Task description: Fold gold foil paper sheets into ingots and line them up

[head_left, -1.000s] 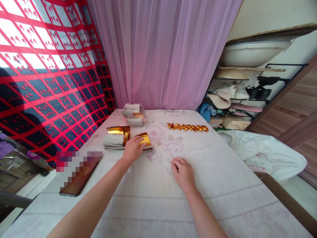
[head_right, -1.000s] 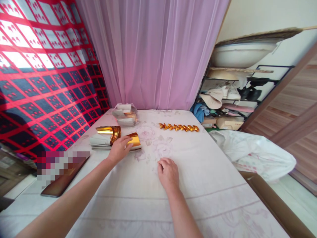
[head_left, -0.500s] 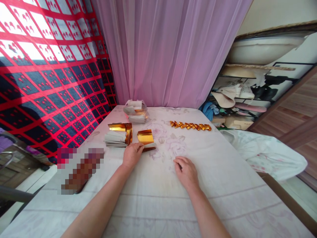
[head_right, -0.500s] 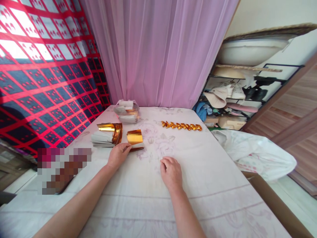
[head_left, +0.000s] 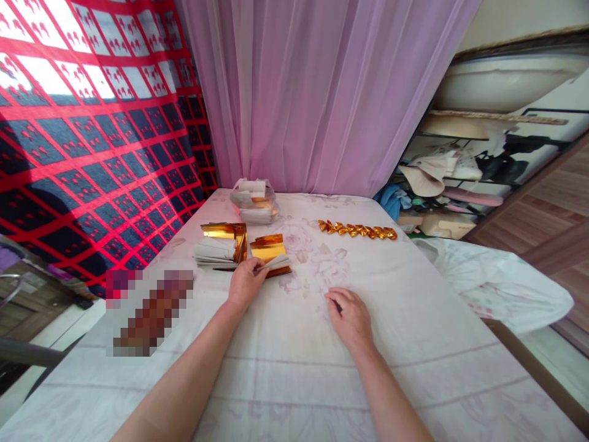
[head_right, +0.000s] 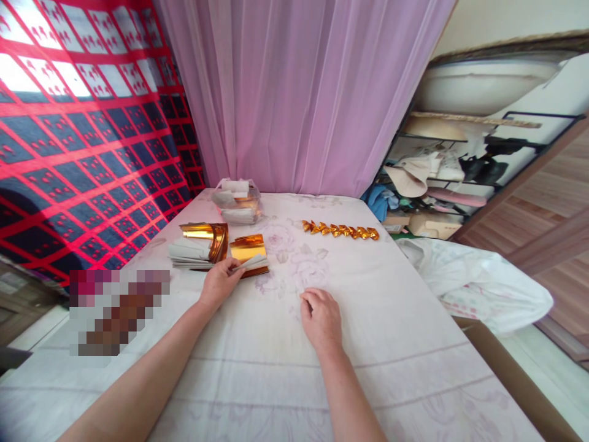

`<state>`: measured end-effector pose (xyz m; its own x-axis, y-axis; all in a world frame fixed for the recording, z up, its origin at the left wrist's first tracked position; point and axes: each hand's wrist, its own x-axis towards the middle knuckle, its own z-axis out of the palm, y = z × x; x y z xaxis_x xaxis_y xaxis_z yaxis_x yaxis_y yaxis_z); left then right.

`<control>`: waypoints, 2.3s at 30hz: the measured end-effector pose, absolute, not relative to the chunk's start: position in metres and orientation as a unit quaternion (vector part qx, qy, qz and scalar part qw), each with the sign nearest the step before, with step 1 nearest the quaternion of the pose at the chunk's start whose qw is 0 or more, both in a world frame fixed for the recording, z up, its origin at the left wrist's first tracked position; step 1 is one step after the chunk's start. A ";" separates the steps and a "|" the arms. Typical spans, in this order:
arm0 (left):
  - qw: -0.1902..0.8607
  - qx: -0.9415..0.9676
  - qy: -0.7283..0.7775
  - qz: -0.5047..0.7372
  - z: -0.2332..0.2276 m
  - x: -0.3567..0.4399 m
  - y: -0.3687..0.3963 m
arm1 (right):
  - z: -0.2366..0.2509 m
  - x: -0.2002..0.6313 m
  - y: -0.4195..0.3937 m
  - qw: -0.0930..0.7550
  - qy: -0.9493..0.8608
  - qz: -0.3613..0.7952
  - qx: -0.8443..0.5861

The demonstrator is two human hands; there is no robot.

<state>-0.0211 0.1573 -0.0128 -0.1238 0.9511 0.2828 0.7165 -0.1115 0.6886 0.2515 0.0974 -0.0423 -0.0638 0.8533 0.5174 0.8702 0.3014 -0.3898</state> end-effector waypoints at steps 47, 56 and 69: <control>0.080 0.840 0.377 0.381 0.008 0.026 0.105 | -0.042 0.258 0.101 0.475 -0.632 0.093 -0.605; 0.111 0.906 0.290 0.289 -0.005 0.040 0.079 | -0.040 0.256 0.099 0.487 -0.605 0.122 -0.619; 0.165 0.907 0.279 0.268 -0.011 0.041 0.075 | -0.013 0.245 0.109 0.425 -0.644 0.176 -0.611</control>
<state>0.0409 0.0755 -0.0111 0.7003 0.5944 0.3952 0.4177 -0.7903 0.4484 0.2449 0.1092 -0.0133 0.1085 0.9368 0.3326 0.6379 0.1910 -0.7461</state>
